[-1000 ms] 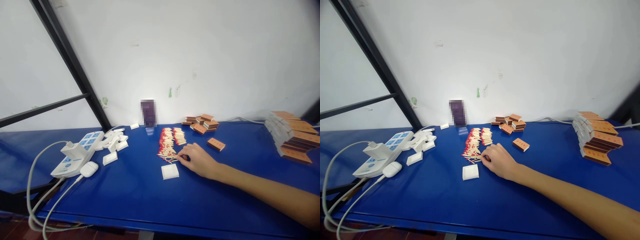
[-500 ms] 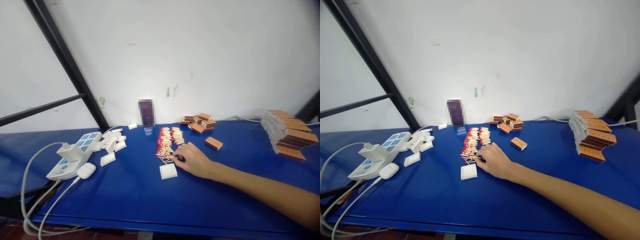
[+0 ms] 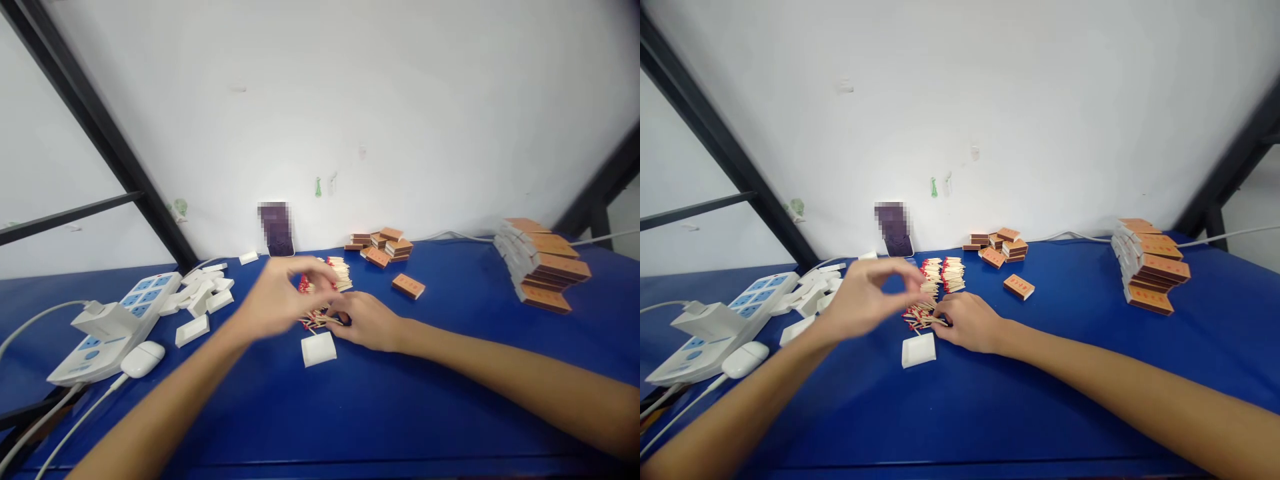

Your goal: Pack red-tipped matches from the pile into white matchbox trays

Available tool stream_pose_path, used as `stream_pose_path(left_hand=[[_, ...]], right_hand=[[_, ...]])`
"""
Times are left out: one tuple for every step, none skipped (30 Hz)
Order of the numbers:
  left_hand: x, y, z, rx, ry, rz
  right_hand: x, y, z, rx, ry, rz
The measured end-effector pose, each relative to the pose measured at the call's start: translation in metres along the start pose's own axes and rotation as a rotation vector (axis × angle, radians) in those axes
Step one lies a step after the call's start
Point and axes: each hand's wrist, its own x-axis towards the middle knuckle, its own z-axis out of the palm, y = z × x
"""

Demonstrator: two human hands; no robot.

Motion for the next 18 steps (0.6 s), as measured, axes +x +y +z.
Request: stream_pose_path(left_hand=[[0.011, -0.019, -0.014, 0.065, 0.067, -0.017], [0.018, -0.038, -0.026, 0.121, 0.094, -0.028], [0.022, -0.056, -0.033, 0.169, 0.096, -0.033], [0.022, -0.070, -0.038, 0.208, 0.081, -0.035], [0.020, -0.082, -0.039, 0.231, 0.063, -0.033], [0.016, -0.090, -0.038, 0.248, 0.035, -0.032], [0.010, -0.095, -0.035, 0.267, 0.005, -0.024], [0.005, -0.097, -0.032, 0.292, -0.027, -0.007], [0.000, -0.097, -0.030, 0.321, -0.072, 0.014], [-0.005, -0.095, -0.027, 0.346, -0.122, 0.035], [-0.009, -0.093, -0.025, 0.366, -0.158, 0.050], [-0.012, -0.090, -0.024, 0.380, -0.195, 0.057], [-0.014, -0.088, -0.023, 0.391, -0.225, 0.058], [-0.016, -0.086, -0.022, 0.402, -0.247, 0.053], [-0.017, -0.084, -0.021, 0.414, -0.269, 0.046], [-0.018, -0.083, -0.019, 0.424, -0.282, 0.040], [-0.018, -0.083, -0.017, 0.427, -0.285, 0.037], [-0.018, -0.084, -0.014, 0.424, -0.280, 0.038]], right_hand=[[0.002, 0.000, -0.001, 0.013, -0.010, 0.003], [0.003, 0.000, -0.001, 0.026, -0.018, 0.010], [0.005, 0.001, -0.001, 0.042, -0.022, 0.016], [0.007, 0.001, -0.001, 0.054, -0.025, 0.021], [0.008, 0.002, -0.001, 0.069, -0.024, 0.025], [0.010, 0.002, -0.001, 0.085, -0.023, 0.025], [0.011, 0.003, 0.000, 0.103, -0.022, 0.026], [0.011, 0.004, 0.001, 0.121, -0.020, 0.025], [0.011, 0.005, 0.002, 0.137, -0.019, 0.024], [0.011, 0.006, 0.003, 0.149, -0.017, 0.024], [0.010, 0.007, 0.004, 0.160, -0.011, 0.025], [0.009, 0.008, 0.005, 0.172, -0.008, 0.027], [0.008, 0.009, 0.005, 0.184, -0.003, 0.030], [0.008, 0.009, 0.006, 0.196, 0.001, 0.033], [0.007, 0.010, 0.007, 0.205, 0.007, 0.036], [0.006, 0.010, 0.007, 0.209, 0.011, 0.036], [0.006, 0.011, 0.008, 0.209, 0.013, 0.034], [0.006, 0.011, 0.008, 0.205, 0.016, 0.030]])
